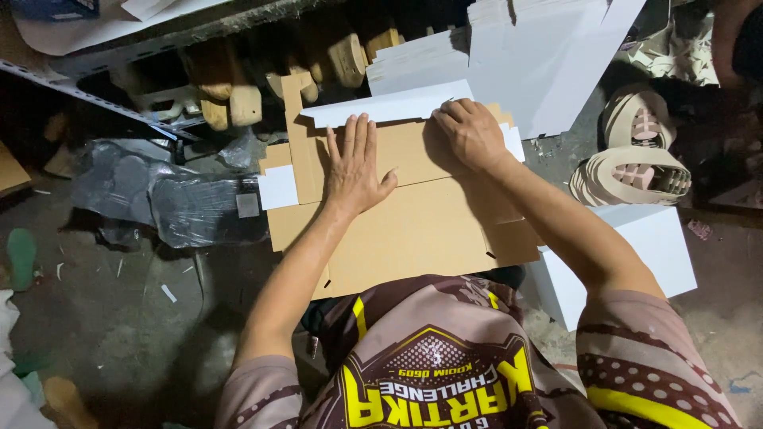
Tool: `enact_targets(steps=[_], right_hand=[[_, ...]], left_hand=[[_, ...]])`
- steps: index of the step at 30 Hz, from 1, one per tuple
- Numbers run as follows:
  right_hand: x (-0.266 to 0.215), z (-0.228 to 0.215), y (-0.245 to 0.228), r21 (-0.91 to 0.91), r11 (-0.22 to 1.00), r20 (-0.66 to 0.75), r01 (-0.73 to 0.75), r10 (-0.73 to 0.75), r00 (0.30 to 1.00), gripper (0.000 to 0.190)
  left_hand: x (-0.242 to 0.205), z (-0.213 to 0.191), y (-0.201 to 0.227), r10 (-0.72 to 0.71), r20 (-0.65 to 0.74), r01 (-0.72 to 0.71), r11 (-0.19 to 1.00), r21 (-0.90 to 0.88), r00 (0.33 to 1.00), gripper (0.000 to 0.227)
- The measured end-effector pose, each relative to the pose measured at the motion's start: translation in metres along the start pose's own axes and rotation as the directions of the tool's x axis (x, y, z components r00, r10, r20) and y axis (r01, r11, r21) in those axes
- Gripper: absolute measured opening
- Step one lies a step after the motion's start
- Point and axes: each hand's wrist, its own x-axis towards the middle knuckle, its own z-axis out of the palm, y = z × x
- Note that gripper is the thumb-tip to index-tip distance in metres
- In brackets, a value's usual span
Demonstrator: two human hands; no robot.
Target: The person assembles a flat cardboard box by folding the side flaps and tucking the tabs into slots to form the box structure. They then insert a white rectangular piece into the bottom of the box and adjust the flaps to secure it.
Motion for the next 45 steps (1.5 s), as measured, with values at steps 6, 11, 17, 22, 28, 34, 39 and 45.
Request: enact_targets(steps=[6, 11, 17, 22, 28, 34, 39, 45], right_hand=[[0.005, 0.016, 0.026, 0.055, 0.999, 0.114, -0.004, -0.003, 0.993, 0.017], [0.069, 0.007, 0.047, 0.414, 0.887, 0.204, -0.204, 0.128, 0.971, 0.010], [0.175, 0.068, 0.036, 0.562, 0.749, 0.242, -0.350, 0.256, 0.936, 0.024], [0.213, 0.152, -0.030, 0.671, 0.359, 0.591, -0.649, 0.269, 0.760, 0.016], [0.242, 0.124, -0.090, 0.594, -0.125, 0.775, -0.795, 0.354, 0.524, 0.019], [0.251, 0.084, -0.097, 0.392, -0.624, 0.849, -0.677, -0.038, 0.526, 0.011], [0.251, 0.065, -0.093, 0.501, -0.343, 0.839, -0.795, -0.034, 0.544, 0.027], [0.249, 0.011, -0.100, 0.658, 0.288, 0.749, -0.696, -0.166, 0.641, 0.045]], left_hand=[[-0.007, 0.008, 0.003, -0.016, -0.004, 0.016, 1.000, 0.010, 1.000, 0.088], [-0.008, 0.006, 0.008, -0.042, -0.042, 0.045, 0.995, 0.090, 0.998, 0.088], [-0.008, 0.000, 0.011, -0.054, -0.037, 0.059, 0.991, 0.120, 0.998, 0.089], [-0.009, -0.017, 0.010, -0.072, -0.018, 0.072, 0.997, 0.033, 0.997, 0.087], [-0.011, 0.019, 0.006, -0.051, -0.025, 0.053, 0.994, 0.091, 0.998, 0.087], [-0.011, 0.025, 0.003, -0.008, -0.148, -0.004, 0.997, -0.083, 0.989, 0.089], [-0.010, 0.019, 0.006, -0.027, -0.038, 0.028, 0.999, 0.033, 0.999, 0.086], [-0.013, 0.012, 0.006, -0.049, -0.106, 0.048, 0.999, -0.008, 0.993, 0.086]])
